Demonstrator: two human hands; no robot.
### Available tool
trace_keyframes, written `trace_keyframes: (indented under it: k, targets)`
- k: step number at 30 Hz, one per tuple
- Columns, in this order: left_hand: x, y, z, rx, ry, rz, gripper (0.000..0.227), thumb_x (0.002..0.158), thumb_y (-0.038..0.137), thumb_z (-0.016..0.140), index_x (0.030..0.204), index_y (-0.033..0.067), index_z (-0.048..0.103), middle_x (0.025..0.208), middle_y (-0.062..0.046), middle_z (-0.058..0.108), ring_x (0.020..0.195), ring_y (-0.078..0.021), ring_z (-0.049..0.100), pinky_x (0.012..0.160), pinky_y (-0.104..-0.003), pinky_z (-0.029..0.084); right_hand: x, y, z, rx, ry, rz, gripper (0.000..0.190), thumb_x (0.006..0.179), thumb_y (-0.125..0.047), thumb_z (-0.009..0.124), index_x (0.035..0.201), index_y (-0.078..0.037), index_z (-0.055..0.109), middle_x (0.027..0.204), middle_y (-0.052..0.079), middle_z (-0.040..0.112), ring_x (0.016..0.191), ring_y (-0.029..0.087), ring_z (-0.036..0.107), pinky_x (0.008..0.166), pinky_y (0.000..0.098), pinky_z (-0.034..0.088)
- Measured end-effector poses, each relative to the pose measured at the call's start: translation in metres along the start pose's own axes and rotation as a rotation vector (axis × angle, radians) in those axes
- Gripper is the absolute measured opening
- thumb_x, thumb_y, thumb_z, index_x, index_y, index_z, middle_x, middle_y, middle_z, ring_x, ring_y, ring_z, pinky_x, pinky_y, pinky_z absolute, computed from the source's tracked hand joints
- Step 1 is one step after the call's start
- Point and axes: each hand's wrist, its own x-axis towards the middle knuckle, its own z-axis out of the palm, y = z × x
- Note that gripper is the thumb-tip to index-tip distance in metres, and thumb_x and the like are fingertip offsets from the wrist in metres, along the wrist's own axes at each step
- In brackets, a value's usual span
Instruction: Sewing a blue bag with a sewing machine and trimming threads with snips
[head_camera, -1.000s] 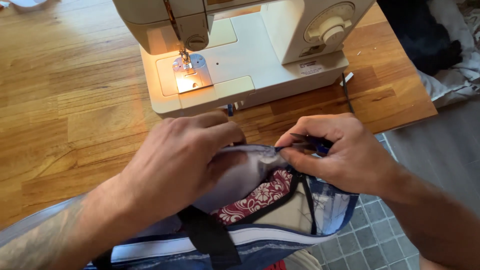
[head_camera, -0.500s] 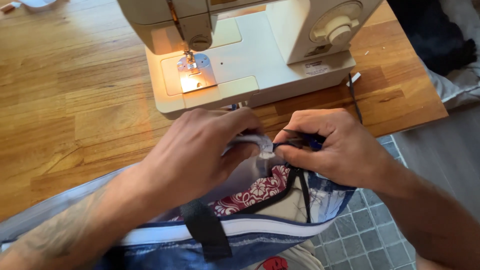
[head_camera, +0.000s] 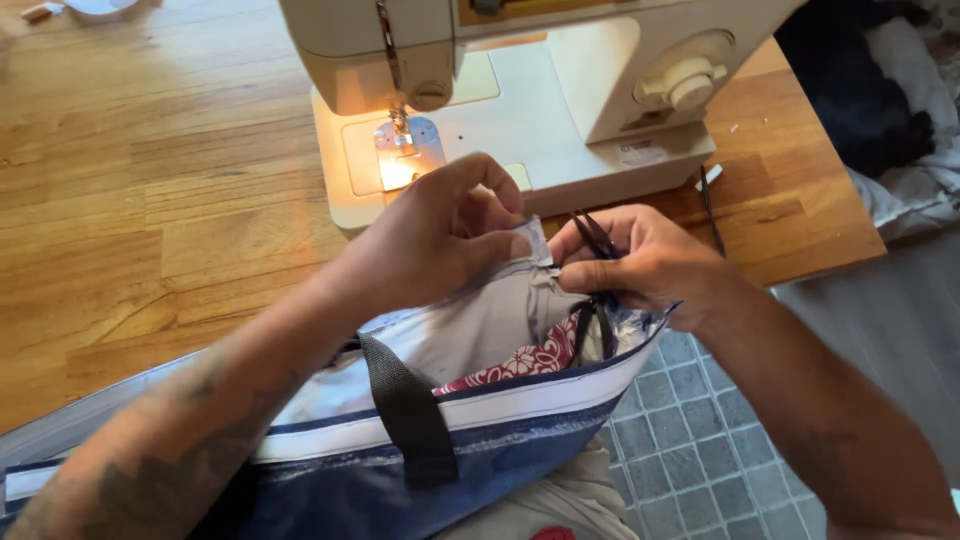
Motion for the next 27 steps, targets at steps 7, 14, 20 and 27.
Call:
trace_keyframes:
  k: [7, 14, 20, 27]
  targets:
    - [-0.037, -0.002, 0.019, 0.375, 0.255, 0.517, 0.035, 0.097, 0.032, 0.099, 0.126, 0.0168, 0.088, 0.107, -0.005, 0.072, 0.103, -0.0278, 0.070, 0.084, -0.044, 0.059, -0.015, -0.001, 0.009, 0.047, -0.043, -0.094, 0.052, 0.090, -0.015, 0.094, 0.132, 0.008, 0.077, 0.092, 0.014, 0.085, 0.076, 0.021, 0.081, 0.065, 0.0355, 0.072]
    - [-0.048, 0.006, 0.035, 0.396, 0.272, 0.628, 0.011, 0.114, 0.016, 0.079, 0.123, 0.0122, 0.083, 0.114, -0.012, 0.074, 0.087, -0.0329, 0.074, 0.070, -0.049, 0.058, -0.037, -0.019, 0.025, -0.317, 0.076, -0.243, 0.031, 0.096, -0.014, 0.091, 0.124, -0.002, 0.083, 0.092, 0.008, 0.086, 0.088, 0.012, 0.080, 0.081, 0.0279, 0.067]
    - [-0.062, 0.013, 0.039, 0.559, 0.367, 0.725, 0.022, 0.120, 0.021, 0.072, 0.106, 0.0034, 0.072, 0.104, -0.013, 0.072, 0.083, -0.0325, 0.070, 0.069, -0.047, 0.056, -0.064, -0.053, 0.027, -0.736, 0.171, -0.082, 0.049, 0.090, -0.039, 0.094, 0.131, -0.019, 0.077, 0.100, 0.000, 0.078, 0.084, 0.015, 0.074, 0.075, 0.0295, 0.065]
    - [-0.076, 0.012, 0.043, 0.648, 0.383, 0.758, 0.012, 0.121, 0.004, 0.065, 0.122, 0.0031, 0.077, 0.120, -0.012, 0.080, 0.093, -0.0303, 0.076, 0.081, -0.043, 0.061, -0.108, -0.096, 0.092, -1.482, 0.259, -0.813, 0.050, 0.108, -0.012, 0.079, 0.155, 0.004, 0.073, 0.103, 0.011, 0.078, 0.080, 0.023, 0.075, 0.072, 0.0400, 0.058]
